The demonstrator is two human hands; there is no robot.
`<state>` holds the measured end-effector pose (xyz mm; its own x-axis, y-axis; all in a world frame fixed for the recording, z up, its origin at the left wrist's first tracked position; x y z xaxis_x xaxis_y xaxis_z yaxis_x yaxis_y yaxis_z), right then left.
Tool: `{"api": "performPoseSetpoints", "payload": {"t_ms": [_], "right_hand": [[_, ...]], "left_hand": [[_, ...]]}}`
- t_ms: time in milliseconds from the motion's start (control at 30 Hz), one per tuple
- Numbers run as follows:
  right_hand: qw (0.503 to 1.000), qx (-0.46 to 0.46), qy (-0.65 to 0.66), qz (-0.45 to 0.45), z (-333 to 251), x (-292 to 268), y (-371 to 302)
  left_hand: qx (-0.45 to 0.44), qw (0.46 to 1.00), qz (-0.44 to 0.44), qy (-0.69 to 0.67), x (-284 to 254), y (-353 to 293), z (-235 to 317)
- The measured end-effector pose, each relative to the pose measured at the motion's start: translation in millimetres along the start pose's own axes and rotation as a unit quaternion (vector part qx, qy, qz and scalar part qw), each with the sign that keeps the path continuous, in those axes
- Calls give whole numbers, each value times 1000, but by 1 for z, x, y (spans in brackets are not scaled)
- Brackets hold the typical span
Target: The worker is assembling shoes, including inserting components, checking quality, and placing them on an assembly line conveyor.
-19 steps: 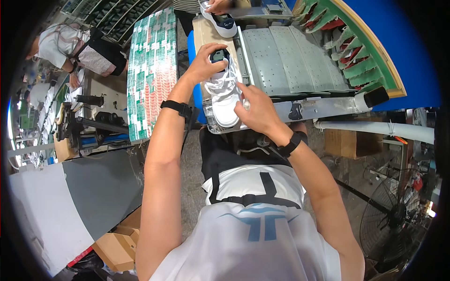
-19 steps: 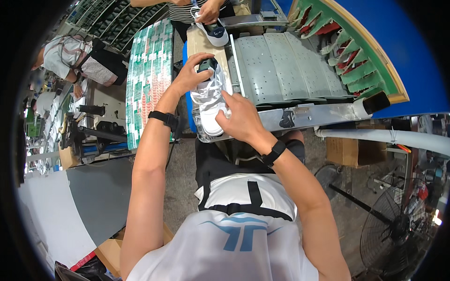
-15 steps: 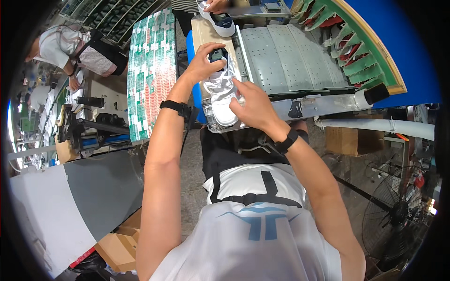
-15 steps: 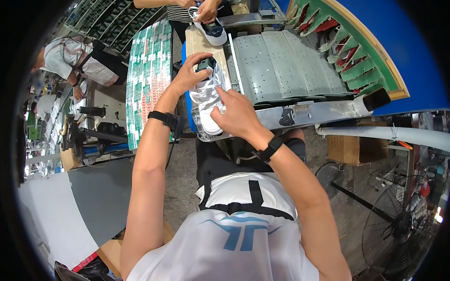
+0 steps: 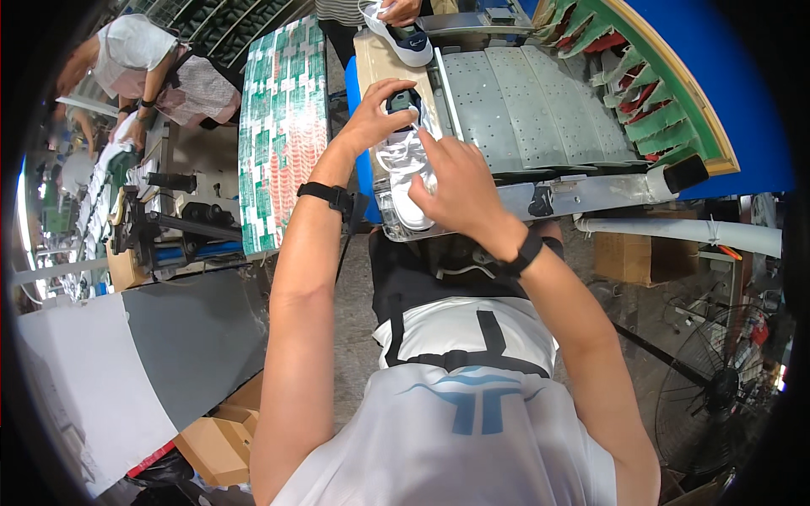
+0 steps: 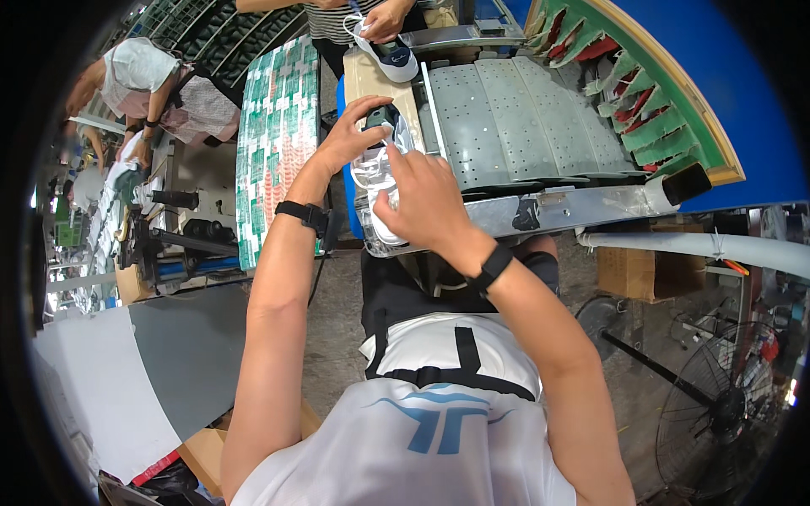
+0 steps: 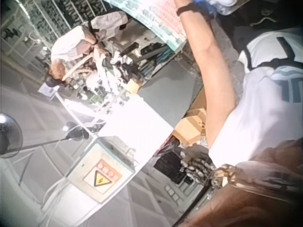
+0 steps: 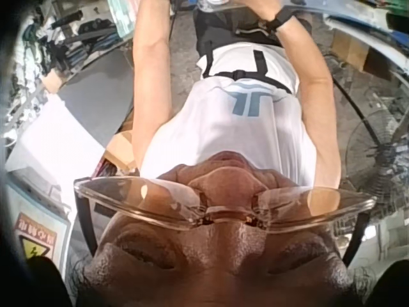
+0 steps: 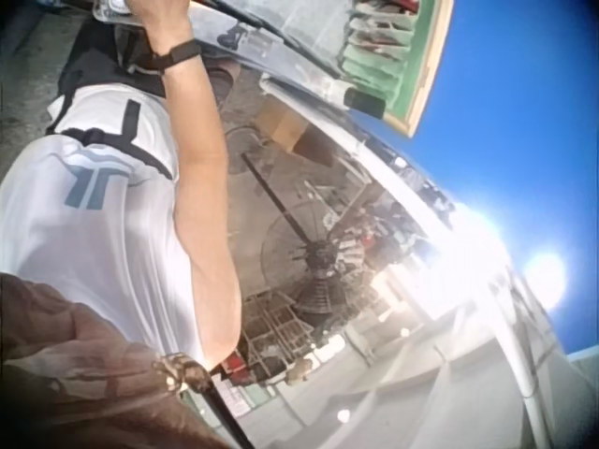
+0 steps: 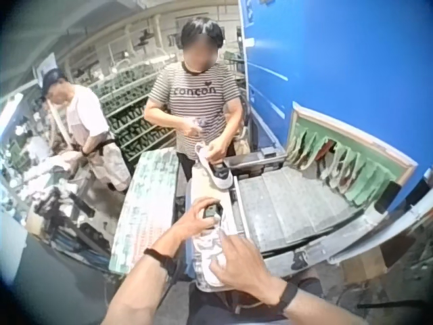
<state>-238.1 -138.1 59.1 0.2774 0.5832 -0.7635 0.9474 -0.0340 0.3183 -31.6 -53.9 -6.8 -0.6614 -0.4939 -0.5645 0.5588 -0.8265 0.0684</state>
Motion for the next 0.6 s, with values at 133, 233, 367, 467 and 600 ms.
{"api": "performPoseSetpoints", "payload": {"t_ms": [133, 233, 367, 467, 600], "right_hand": [[978, 38, -9, -203, 3, 16, -11], [990, 37, 20, -132, -2, 7, -40], [993, 46, 53, -98, -8, 3, -25], [993, 47, 94, -57, 8, -6, -23], [991, 106, 83, -7, 61, -12, -48]], "left_hand": [[-21, 998, -14, -54, -7, -9, -12], [-25, 997, -12, -67, -1, -4, 2], [-20, 997, -9, -75, -7, -4, -7], [-102, 953, -18, -284, -8, -24, -25], [-185, 818, 198, -507, -13, -106, -87]]}}
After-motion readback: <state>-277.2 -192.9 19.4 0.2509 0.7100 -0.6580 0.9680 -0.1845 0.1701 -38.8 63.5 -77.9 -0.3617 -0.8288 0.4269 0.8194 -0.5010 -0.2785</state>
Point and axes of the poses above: each hand's wrist, its own y-axis towards the middle knuckle, its own x-axis out of the palm, z = x × y, the point moved 6 cm from there along y, towards the middle knuckle, and after that the axes turned 8 degrees about -z, right-handed, at the moved point
